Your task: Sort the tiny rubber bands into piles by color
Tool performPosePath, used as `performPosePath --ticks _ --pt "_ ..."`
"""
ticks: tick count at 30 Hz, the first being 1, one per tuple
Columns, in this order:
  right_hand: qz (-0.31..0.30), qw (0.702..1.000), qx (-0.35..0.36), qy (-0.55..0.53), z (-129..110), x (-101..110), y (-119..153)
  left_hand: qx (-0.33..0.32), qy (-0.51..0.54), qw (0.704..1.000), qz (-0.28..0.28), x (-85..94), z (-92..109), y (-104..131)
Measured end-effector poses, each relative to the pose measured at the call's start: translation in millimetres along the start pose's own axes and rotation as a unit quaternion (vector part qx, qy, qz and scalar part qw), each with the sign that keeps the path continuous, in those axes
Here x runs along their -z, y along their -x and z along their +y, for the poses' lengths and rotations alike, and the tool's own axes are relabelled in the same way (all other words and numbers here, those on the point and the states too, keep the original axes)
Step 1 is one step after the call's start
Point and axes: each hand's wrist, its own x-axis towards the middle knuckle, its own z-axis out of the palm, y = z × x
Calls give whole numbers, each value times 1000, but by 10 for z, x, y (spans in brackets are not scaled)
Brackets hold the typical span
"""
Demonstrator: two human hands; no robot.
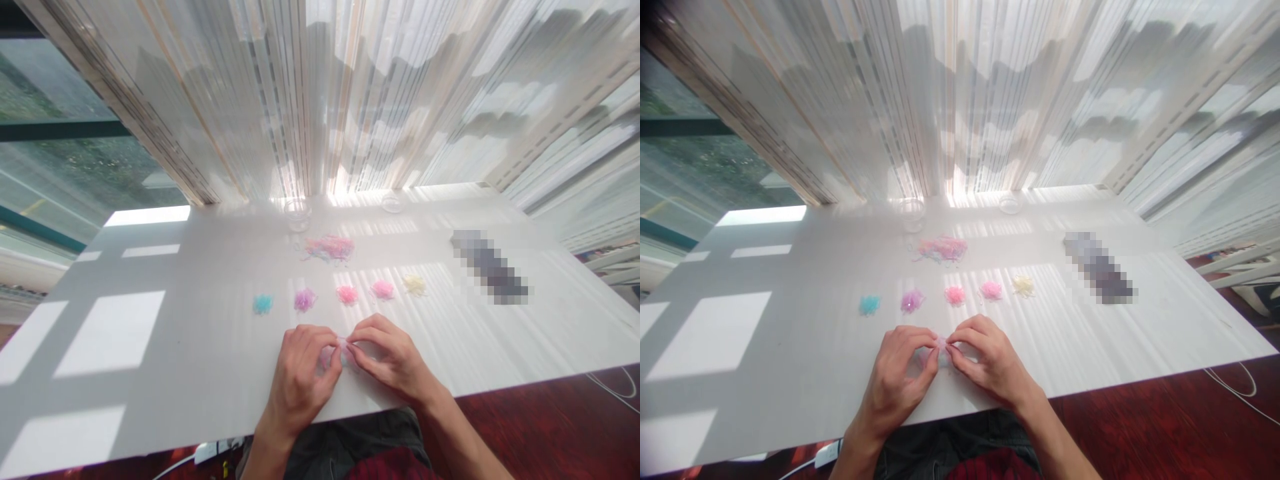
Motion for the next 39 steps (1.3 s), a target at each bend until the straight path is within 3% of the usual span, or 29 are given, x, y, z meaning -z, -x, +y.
performPosePath --ticks 39 --pt "12 1000 -17 -9 -18 -9 13 0 38 999 -4 17 -43 27"
